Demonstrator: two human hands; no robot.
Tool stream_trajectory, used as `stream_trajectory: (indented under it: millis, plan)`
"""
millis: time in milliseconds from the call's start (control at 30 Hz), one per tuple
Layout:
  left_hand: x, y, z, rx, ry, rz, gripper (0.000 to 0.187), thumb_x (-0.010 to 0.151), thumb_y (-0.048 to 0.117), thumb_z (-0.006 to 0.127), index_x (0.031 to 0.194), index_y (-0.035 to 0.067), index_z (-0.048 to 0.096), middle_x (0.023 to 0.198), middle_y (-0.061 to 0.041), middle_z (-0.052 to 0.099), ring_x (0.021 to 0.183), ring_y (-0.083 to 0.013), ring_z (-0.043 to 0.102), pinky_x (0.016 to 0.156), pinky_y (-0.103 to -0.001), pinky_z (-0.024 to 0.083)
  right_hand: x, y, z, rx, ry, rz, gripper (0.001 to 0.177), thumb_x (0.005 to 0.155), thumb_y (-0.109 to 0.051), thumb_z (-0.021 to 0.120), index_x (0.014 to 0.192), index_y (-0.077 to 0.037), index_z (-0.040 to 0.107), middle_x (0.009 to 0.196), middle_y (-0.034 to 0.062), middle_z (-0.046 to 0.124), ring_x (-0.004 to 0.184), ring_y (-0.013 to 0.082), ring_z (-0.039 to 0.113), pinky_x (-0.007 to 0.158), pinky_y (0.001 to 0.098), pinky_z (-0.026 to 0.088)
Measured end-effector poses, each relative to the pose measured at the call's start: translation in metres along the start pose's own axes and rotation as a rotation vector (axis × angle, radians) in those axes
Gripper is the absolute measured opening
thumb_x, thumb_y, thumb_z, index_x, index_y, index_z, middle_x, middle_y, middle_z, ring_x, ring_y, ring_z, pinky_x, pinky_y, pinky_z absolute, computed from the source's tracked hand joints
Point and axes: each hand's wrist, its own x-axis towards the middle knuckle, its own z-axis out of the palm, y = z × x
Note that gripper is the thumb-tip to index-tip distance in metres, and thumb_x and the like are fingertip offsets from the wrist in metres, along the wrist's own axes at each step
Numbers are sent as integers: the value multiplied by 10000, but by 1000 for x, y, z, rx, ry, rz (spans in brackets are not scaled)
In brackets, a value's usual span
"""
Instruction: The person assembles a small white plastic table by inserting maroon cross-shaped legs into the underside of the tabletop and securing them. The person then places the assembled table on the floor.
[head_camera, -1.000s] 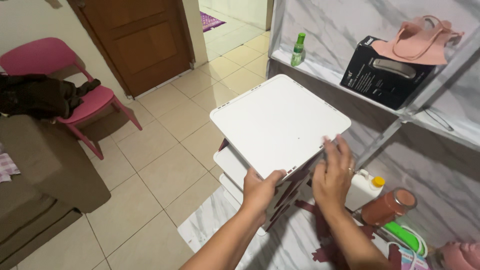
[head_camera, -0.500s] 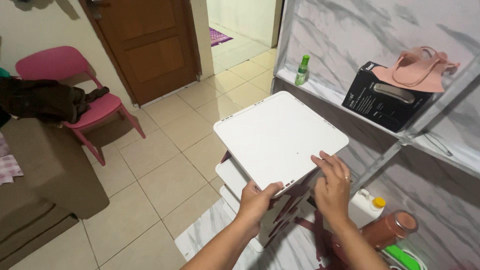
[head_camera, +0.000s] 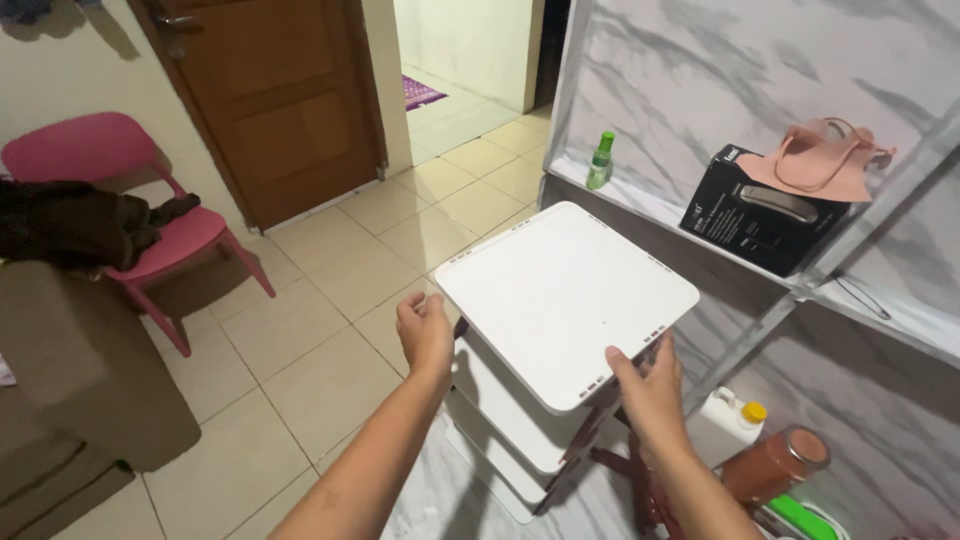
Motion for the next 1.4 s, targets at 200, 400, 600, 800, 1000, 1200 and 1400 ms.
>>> stream_trajectory:
  millis: [200,400,600,800,1000,1200,1400]
  plan:
    - [47,27,-3,84,-297,51,509,895,359,605,1298,51,640,1255,-140,692,1150,-247,644,1001,-365,485,14,0,-9,54,-41,216,975,864,-292,693,1647,-186,124,1594,166,361,1392,333,512,1038,483,532]
    - [59,30,10,-11,-619,46,501,913,349,605,1313,49,639,1247,-119,707,1135,-202,649,991,-319,478,44,13,-34,85,-160,168,1022,818,-230,729,1658,-144,154,1572,224,462,1421,325,482,1186,455,331]
    - [51,25,8,130,-659,-39,425,907,290,563,1208,30,711,1076,-140,756,977,-233,688,854,-346,530,72,10,-54,-27,-238,275,968,831,-253,741,1657,-202,238,1549,207,509,1400,342,522,1156,489,399]
    - [34,11,-10,85,-723,-66,362,903,279,572,1111,25,725,1017,-102,743,957,-208,671,859,-329,511,94,-3,-62,-140,-258,306,900,830,-172,713,1635,-173,311,1523,192,536,1337,305,556,1094,442,435]
    - [25,16,-21,82,-746,-59,347,898,270,562,1061,13,730,968,-96,732,942,-213,663,876,-336,507,109,-2,-46,-94,-162,133,726,824,-134,710,1527,-132,530,1385,140,673,1109,260,674,934,373,525]
    - [15,17,-40,52,-749,-94,327,919,279,570,1079,31,712,941,-69,721,902,-181,663,841,-317,513,132,4,-26,-315,-63,-68,603,865,-163,744,1443,-60,605,1371,177,660,1163,233,653,963,347,513]
    - [7,10,-39,20,-845,-158,256,954,260,599,1027,29,682,763,-47,621,680,-158,579,650,-315,489,156,3,-13,-399,-29,-129,494,883,-200,743,1354,-62,685,1282,175,734,1136,290,708,953,372,530]
